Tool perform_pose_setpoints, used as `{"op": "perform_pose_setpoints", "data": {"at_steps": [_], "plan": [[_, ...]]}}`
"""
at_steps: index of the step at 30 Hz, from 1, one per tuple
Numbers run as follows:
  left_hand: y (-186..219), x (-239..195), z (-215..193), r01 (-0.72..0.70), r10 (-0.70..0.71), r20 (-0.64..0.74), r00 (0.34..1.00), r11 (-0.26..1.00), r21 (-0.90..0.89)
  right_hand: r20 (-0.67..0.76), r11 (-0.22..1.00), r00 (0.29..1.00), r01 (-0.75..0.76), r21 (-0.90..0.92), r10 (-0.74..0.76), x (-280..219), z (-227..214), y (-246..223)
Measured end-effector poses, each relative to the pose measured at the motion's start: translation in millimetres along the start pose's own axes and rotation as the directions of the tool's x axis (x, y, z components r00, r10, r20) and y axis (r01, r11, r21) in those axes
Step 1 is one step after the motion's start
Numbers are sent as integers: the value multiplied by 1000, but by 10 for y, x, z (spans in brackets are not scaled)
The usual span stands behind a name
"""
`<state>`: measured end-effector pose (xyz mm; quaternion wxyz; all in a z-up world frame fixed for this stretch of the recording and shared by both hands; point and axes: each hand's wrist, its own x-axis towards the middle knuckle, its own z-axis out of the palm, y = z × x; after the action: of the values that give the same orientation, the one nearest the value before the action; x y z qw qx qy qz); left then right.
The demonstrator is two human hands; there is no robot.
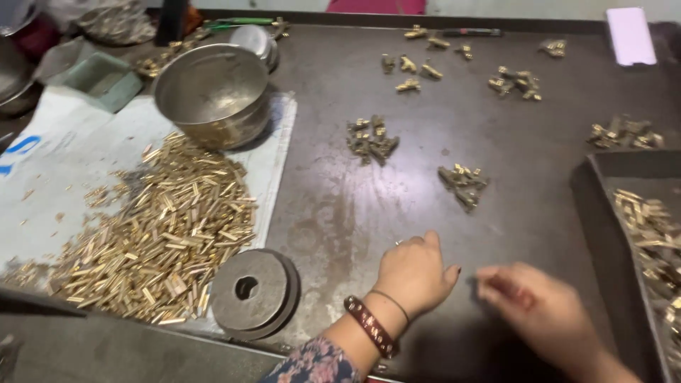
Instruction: Polishing and inspecting small brass valve components at a workbench using a cloth and a small tool.
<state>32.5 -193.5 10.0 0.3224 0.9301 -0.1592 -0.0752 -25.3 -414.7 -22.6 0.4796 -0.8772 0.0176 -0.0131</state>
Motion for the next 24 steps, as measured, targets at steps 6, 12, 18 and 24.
{"op": "perform_pose_setpoints", "data": {"at_steps": [6, 12, 18, 24], "plan": [[-301, 151, 477, -39, 22, 72, 997, 969, 245, 373, 992, 926, 5, 123, -51, -861, -100, 906], [-758, -83, -3, 157, -161, -22, 987, 981, -111, 355, 984, 935, 76, -163, -13, -830, -59, 428], [-677, -865, -588, 55, -203, -448, 870, 945, -322, 325, 971, 944, 25, -237, 55, -842, -13, 430], [-1166, -1173, -380, -36, 213, -414, 885, 918, 396, 222, 650, 885, -454, 610, 409, -619, -143, 545]]}}
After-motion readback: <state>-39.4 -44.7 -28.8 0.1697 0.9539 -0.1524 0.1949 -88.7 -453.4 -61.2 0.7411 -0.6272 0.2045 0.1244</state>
